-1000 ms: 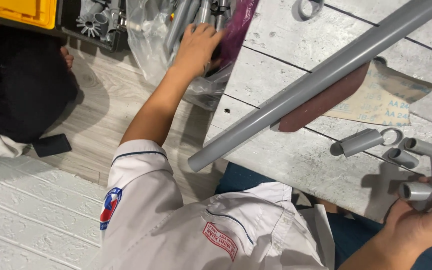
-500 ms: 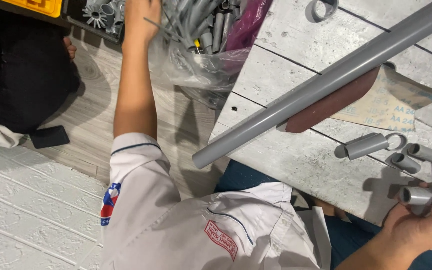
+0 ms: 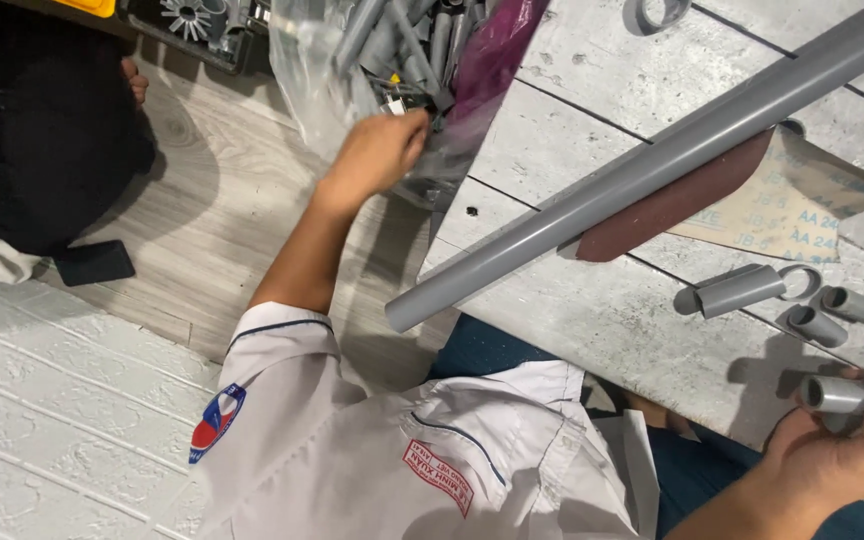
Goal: Cutting small rings from a PVC pipe using a hacksaw blade and sanding the edges for assembly.
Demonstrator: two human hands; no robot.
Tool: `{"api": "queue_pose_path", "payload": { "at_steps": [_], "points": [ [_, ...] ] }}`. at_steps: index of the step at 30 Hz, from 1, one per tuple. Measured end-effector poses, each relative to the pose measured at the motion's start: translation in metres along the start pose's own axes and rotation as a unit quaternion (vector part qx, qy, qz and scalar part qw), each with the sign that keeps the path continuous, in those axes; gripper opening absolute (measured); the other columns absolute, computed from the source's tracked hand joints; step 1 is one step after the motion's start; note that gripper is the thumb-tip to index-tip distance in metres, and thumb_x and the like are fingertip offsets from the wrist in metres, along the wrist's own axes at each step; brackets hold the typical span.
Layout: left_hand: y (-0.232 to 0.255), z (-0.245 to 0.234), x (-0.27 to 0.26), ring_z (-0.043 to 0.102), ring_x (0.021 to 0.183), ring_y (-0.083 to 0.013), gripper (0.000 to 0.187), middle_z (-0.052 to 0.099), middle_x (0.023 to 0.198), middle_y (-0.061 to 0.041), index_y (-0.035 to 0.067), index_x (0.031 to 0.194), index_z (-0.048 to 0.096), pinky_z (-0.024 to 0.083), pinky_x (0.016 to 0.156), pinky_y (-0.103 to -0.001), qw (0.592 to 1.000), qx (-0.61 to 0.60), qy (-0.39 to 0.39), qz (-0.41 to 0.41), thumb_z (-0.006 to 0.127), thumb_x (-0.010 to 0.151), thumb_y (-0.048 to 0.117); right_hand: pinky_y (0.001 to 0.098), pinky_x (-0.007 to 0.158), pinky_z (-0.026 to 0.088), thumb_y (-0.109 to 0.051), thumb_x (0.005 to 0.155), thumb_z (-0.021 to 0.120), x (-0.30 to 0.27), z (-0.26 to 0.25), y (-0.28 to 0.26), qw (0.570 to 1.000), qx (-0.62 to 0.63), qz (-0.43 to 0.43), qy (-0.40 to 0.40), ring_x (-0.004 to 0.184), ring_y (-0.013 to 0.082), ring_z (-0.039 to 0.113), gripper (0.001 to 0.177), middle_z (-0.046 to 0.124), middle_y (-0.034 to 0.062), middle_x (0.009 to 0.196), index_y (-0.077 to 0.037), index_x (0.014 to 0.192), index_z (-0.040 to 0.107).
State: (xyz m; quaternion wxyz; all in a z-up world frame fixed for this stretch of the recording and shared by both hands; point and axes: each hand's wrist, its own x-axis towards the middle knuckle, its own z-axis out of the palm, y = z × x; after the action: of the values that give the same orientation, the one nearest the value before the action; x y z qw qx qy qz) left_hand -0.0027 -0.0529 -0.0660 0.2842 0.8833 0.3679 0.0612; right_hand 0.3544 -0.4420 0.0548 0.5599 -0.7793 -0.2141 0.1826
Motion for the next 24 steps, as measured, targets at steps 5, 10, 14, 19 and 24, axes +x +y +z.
{"api": "queue_pose_path", "payload": {
  "at_steps": [5,10,14,19,24],
  "points": [
    [-0.018,0.045,-0.017,0.065,0.080,-0.0427,0.024,0.070,0.089,-0.018,0.002,0.104,0.058,0.050,0.069,-0.050,0.985,-0.084,-0.129,-0.083,0.056,0.090,0.020,0.0278,0.086,0.051,-0.038,0.104,0.053,-0.001,-0.005,0.009,0.999,0.011,0.010,0.028,0.085,0.0138,0.055,0.036,0.057,0.0061,0.098,-0.005,0.115,0.057],
    [-0.024,0.044,-0.005,0.064,0.097,-0.0344,0.033,0.066,0.111,-0.016,0.006,0.120,0.053,0.049,0.084,-0.044,0.956,-0.158,-0.164,-0.184,0.052,0.089,0.018,0.0294,0.080,0.049,-0.034,0.106,0.050,0.000,-0.005,0.006,1.000,0.014,-0.010,-0.014,0.087,0.0147,0.055,0.027,0.057,0.0069,0.105,-0.009,0.118,0.051],
    [-0.013,0.040,0.007,0.064,0.103,-0.0435,0.062,0.066,0.115,-0.022,0.009,0.136,0.039,0.049,0.088,-0.055,0.962,-0.056,-0.136,-0.229,0.072,0.083,0.011,0.0244,0.091,0.051,-0.034,0.096,0.054,0.003,-0.006,0.009,0.998,0.056,0.000,0.008,0.098,0.0120,0.058,0.048,0.060,0.0059,0.119,-0.008,0.137,0.054],
    [-0.041,0.037,0.016,0.064,0.098,-0.0391,0.095,0.058,0.113,-0.020,0.004,0.143,0.031,0.054,0.082,-0.051,0.952,0.073,-0.120,-0.273,0.088,0.071,0.031,0.0226,0.084,0.050,-0.027,0.099,0.054,0.003,-0.005,0.004,0.999,0.043,-0.014,0.002,0.090,0.0110,0.058,0.039,0.060,0.0057,0.112,-0.007,0.132,0.055],
    [-0.044,0.012,0.007,0.058,0.107,-0.0428,0.086,0.043,0.130,-0.024,0.009,0.135,0.049,0.049,0.091,-0.051,0.945,0.051,-0.129,-0.298,0.089,0.063,0.031,0.0213,0.083,0.050,-0.034,0.100,0.056,0.001,-0.003,0.000,1.000,0.027,-0.013,-0.009,0.088,0.0087,0.057,0.047,0.061,0.0042,0.114,-0.008,0.139,0.056]
  ]
}}
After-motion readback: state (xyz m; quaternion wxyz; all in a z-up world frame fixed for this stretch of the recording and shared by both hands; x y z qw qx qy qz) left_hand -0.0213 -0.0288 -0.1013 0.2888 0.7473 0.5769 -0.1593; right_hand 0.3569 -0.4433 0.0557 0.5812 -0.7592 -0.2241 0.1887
